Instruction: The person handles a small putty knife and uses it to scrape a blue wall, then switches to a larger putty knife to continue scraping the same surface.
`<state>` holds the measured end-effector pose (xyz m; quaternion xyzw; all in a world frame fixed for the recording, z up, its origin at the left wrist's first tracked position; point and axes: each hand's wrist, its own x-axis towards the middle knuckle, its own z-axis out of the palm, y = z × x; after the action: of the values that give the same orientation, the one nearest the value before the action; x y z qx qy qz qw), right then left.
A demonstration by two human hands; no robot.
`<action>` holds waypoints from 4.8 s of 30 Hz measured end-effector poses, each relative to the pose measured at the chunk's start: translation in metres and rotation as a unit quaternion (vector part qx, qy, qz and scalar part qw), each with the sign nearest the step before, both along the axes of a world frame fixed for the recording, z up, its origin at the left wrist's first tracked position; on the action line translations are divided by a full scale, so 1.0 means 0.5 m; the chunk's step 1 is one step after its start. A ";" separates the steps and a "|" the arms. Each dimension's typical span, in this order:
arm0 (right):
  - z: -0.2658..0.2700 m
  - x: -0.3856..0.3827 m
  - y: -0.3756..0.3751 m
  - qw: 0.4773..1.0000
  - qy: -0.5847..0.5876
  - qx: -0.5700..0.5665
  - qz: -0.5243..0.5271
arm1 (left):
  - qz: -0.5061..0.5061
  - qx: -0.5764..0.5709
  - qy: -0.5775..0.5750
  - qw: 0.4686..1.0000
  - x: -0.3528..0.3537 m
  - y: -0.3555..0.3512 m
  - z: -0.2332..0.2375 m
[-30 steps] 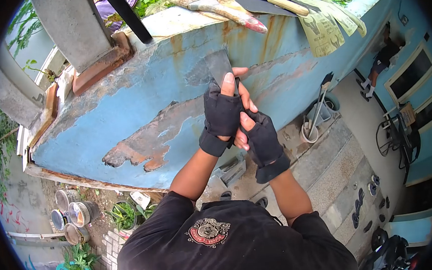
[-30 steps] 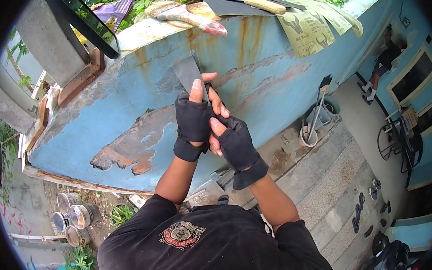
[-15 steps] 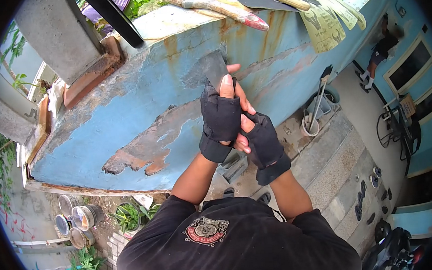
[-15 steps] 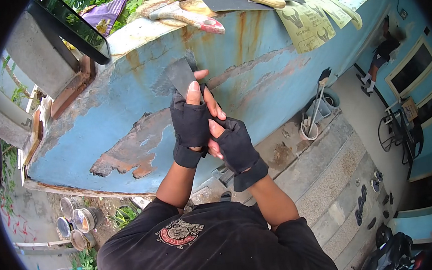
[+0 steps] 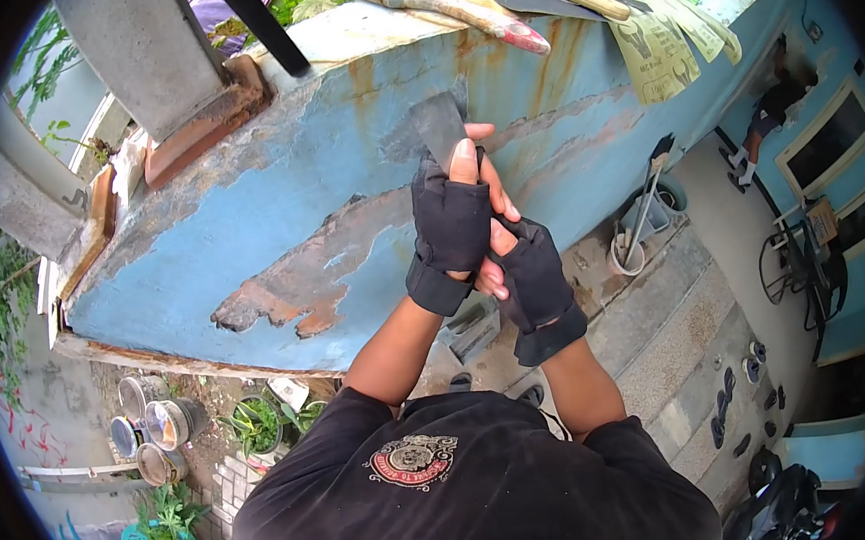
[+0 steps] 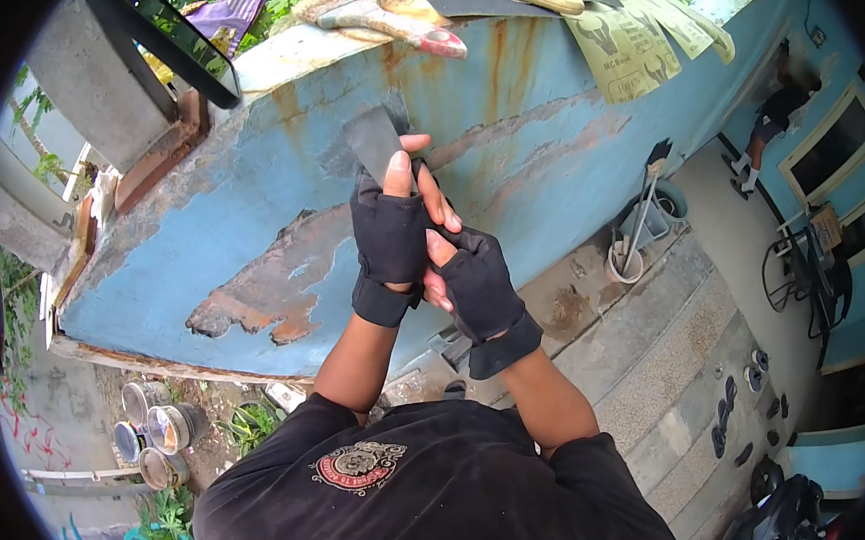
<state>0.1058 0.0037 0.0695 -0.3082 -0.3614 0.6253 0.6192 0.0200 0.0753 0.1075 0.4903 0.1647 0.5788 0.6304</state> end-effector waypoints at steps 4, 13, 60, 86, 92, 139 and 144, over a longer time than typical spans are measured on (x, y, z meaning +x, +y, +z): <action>0.005 0.005 -0.015 1.000 -0.004 0.000 0.006 | 0.001 0.001 0.010 1.000 0.001 -0.008 -0.010; -0.001 0.004 -0.013 0.997 -0.059 0.023 -0.035 | -0.019 0.002 -0.013 1.000 0.005 -0.008 -0.010; -0.045 0.013 -0.001 0.994 -0.104 0.014 -0.032 | 0.003 -0.029 -0.070 0.997 0.002 -0.009 -0.061; -0.037 -0.005 -0.003 0.992 -0.113 0.005 -0.062 | -0.009 -0.014 -0.094 0.995 -0.005 0.000 -0.071; -0.048 -0.007 -0.008 0.991 -0.112 -0.001 -0.076 | -0.011 -0.021 -0.084 0.996 -0.002 -0.004 -0.093; -0.014 0.009 -0.002 0.997 -0.041 0.009 -0.062 | -0.030 0.002 -0.032 0.999 0.022 0.009 -0.033; -0.042 0.010 -0.013 0.998 -0.011 -0.033 -0.043 | -0.025 -0.009 0.009 1.000 0.020 0.006 -0.053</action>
<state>0.1108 -0.0029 0.0483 -0.3505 -0.3342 0.6060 0.6310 0.0299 0.0784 0.0809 0.4938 0.1637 0.5568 0.6476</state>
